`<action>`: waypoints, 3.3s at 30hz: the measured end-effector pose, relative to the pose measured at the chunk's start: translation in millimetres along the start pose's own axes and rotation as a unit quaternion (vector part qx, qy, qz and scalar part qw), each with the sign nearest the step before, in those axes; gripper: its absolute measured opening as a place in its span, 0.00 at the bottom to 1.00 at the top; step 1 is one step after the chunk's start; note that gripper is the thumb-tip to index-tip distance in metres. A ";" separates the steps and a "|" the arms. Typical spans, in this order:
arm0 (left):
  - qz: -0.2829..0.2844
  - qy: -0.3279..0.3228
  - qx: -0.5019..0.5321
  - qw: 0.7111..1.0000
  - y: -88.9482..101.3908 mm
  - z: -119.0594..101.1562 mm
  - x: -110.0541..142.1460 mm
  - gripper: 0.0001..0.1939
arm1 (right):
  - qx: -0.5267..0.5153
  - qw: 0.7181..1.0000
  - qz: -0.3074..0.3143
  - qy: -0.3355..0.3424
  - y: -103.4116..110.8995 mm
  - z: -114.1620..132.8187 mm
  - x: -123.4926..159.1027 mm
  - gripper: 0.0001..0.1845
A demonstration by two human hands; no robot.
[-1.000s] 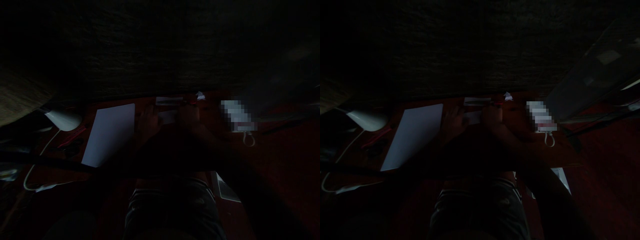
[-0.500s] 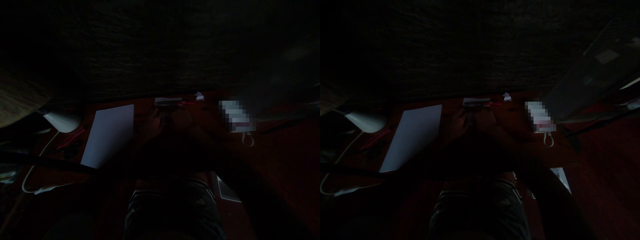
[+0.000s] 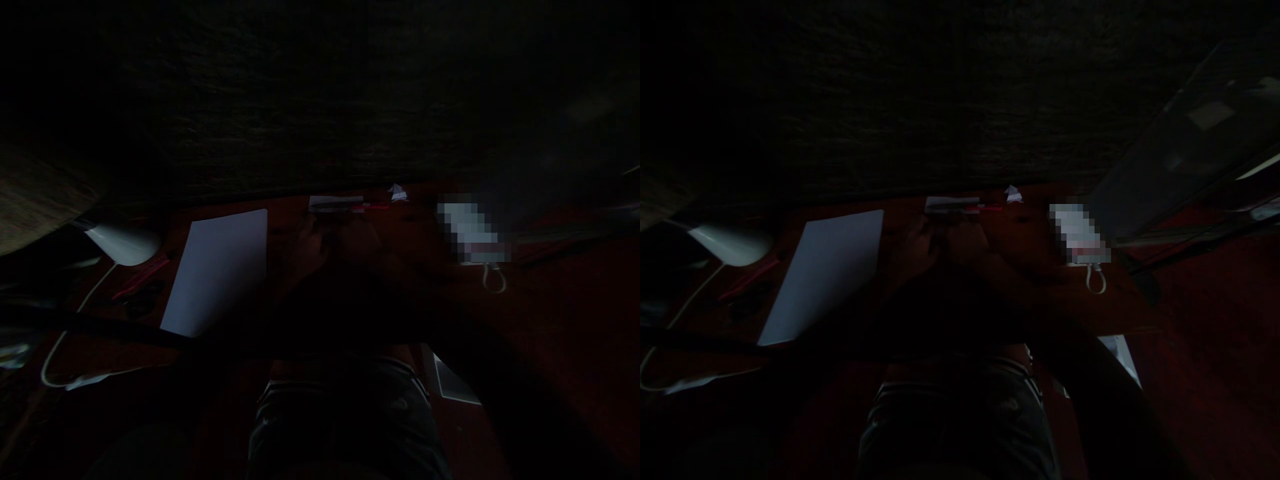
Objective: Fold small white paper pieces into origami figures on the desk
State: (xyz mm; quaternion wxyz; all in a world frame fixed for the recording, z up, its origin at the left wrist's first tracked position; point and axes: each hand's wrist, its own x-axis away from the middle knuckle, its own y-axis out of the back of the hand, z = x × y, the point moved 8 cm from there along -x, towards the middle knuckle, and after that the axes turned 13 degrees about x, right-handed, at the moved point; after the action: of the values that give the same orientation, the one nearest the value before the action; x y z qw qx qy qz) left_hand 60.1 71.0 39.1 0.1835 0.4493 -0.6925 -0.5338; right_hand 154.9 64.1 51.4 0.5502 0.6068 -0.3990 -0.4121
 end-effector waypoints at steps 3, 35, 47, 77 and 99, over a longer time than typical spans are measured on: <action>0.001 0.009 -0.001 1.000 0.0 0.6 -0.4 0.15 | 0.005 1.000 0.006 -0.001 -1.1 0.4 -0.4 0.23; -0.009 0.035 -0.045 0.998 11.8 -7.2 0.4 0.15 | 0.079 0.996 -0.005 -0.033 7.5 -1.9 -1.4 0.21; -0.019 0.061 -0.089 0.994 22.2 -2.3 2.8 0.17 | 0.086 0.993 -0.014 -0.074 14.2 -10.3 -0.6 0.22; -0.040 0.095 -0.069 0.992 36.9 18.5 7.2 0.17 | 0.089 0.979 0.024 -0.184 16.7 -46.1 7.9 0.19; -0.014 0.117 -0.066 0.991 32.1 24.6 12.0 0.21 | 0.082 0.983 0.017 -0.165 12.8 -45.6 6.9 0.18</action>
State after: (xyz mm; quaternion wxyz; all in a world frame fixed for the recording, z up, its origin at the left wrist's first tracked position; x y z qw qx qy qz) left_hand 22.0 76.1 56.5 0.2851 0.5054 -0.6233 -0.5242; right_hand 199.7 72.2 66.2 0.4321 0.5668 -0.5270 -0.4629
